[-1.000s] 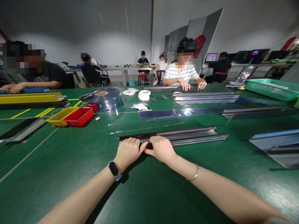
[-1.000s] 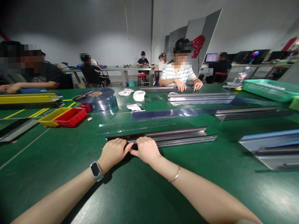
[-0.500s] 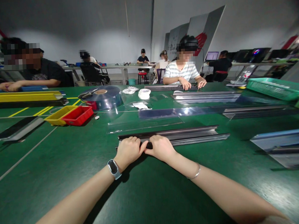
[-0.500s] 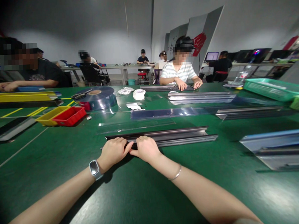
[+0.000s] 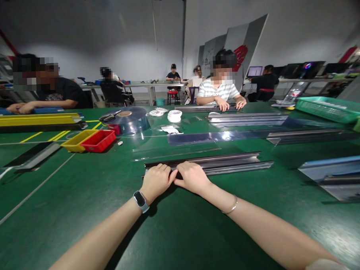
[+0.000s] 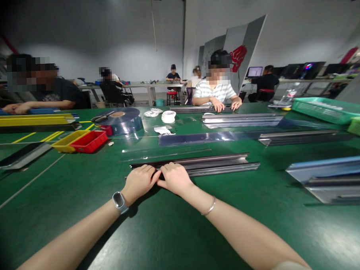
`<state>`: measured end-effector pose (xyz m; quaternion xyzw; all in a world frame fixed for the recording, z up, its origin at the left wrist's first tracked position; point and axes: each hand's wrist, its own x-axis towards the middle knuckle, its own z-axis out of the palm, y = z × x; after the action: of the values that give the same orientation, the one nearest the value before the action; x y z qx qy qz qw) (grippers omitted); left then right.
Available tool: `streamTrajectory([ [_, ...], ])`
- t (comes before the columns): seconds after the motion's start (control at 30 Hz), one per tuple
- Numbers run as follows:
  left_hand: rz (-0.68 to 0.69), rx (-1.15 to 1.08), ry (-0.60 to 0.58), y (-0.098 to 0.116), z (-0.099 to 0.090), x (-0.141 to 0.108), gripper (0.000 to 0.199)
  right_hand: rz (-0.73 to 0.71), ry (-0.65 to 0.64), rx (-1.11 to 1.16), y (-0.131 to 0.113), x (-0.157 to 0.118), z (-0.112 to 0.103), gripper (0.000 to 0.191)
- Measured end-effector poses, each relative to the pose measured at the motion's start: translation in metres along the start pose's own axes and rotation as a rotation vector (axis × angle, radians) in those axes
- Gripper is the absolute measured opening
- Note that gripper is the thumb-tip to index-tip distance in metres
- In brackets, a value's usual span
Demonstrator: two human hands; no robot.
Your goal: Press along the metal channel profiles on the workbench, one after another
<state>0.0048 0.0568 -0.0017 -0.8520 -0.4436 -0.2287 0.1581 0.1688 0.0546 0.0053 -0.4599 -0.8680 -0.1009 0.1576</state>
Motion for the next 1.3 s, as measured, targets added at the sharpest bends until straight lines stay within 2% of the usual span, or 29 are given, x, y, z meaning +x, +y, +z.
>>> streamTrajectory([
  [0.17,0.043,-0.022,-0.016,-0.0019,0.0008,0.0006,0.034,-0.068,-0.047,0.048,0.0013,0.0051,-0.0007,0.026],
  [0.33,0.061,-0.021,-0.061,-0.0025,0.0012,0.0028,0.032,-0.039,-0.096,0.054,0.0013,0.0079,-0.0034,0.025],
  [0.47,0.068,-0.031,-0.054,-0.0028,0.0014,0.005,0.034,-0.006,-0.154,0.058,0.0014,0.0101,-0.007,0.028],
  [0.63,0.07,-0.028,-0.025,-0.0027,0.002,0.0043,0.034,-0.025,-0.107,0.078,0.0019,0.0081,-0.0044,0.026],
  [0.77,0.054,-0.016,-0.023,-0.0018,0.0015,0.0027,0.03,-0.049,-0.057,0.106,0.0021,0.0044,-0.001,0.035],
  [0.93,0.037,-0.001,-0.033,-0.0008,0.0001,0.0023,0.028,-0.044,-0.076,0.113,0.0023,0.0041,-0.0023,0.04],
  [1.3,0.045,0.002,-0.037,-0.0011,0.0014,0.0024,0.029,-0.008,-0.086,0.09,0.0004,0.0042,-0.0034,0.036],
])
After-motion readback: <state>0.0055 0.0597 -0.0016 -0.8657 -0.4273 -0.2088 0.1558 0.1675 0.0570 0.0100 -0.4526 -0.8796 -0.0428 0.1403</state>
